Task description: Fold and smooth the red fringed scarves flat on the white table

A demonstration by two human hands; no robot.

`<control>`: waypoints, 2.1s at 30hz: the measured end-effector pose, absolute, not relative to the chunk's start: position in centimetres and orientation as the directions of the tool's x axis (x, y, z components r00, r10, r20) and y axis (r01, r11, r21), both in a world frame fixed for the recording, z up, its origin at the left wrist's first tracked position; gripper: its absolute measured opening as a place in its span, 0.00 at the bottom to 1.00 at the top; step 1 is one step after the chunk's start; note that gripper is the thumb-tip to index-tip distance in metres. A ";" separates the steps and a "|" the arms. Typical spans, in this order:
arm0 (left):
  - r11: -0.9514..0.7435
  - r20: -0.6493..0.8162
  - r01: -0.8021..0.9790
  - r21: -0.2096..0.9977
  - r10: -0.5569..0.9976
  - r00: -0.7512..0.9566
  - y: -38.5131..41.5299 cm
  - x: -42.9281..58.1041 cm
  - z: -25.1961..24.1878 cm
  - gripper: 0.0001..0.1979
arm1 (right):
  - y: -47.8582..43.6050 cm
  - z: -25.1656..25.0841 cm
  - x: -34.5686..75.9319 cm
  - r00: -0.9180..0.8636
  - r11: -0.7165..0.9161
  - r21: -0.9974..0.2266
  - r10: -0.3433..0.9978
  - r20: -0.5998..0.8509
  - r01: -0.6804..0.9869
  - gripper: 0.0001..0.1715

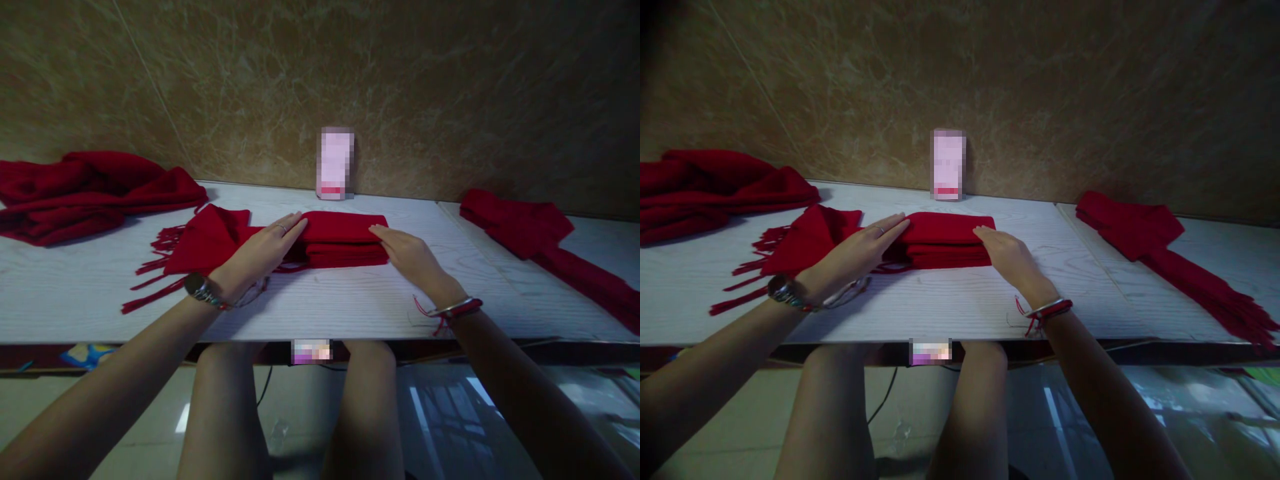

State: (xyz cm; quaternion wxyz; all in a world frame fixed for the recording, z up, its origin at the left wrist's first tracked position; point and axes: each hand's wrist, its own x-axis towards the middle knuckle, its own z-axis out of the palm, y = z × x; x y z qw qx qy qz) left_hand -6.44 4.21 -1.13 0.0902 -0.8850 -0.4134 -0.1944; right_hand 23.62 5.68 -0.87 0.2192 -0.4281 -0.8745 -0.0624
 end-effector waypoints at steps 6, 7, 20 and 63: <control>-0.734 0.337 0.678 -0.038 0.630 0.700 3.4 -7.8 -1.0 0.31 | 5.5 -1.4 24.1 -0.580 0.673 -0.093 0.692 0.429 0.734 0.25; -0.730 0.320 0.683 -0.033 0.639 0.699 3.2 -7.8 -1.1 0.31 | 5.5 -1.6 24.3 -0.597 0.684 -0.081 0.683 0.421 0.725 0.25; -0.690 0.303 0.719 0.084 0.705 0.642 2.6 -6.5 -1.4 0.26 | 4.7 -1.4 24.6 -0.596 0.684 -0.125 0.698 0.397 0.719 0.25; -0.561 0.246 0.788 0.254 0.825 0.508 6.4 0.0 -1.4 0.26 | 10.8 -2.5 24.3 -0.246 0.335 -0.377 0.932 0.266 0.864 0.29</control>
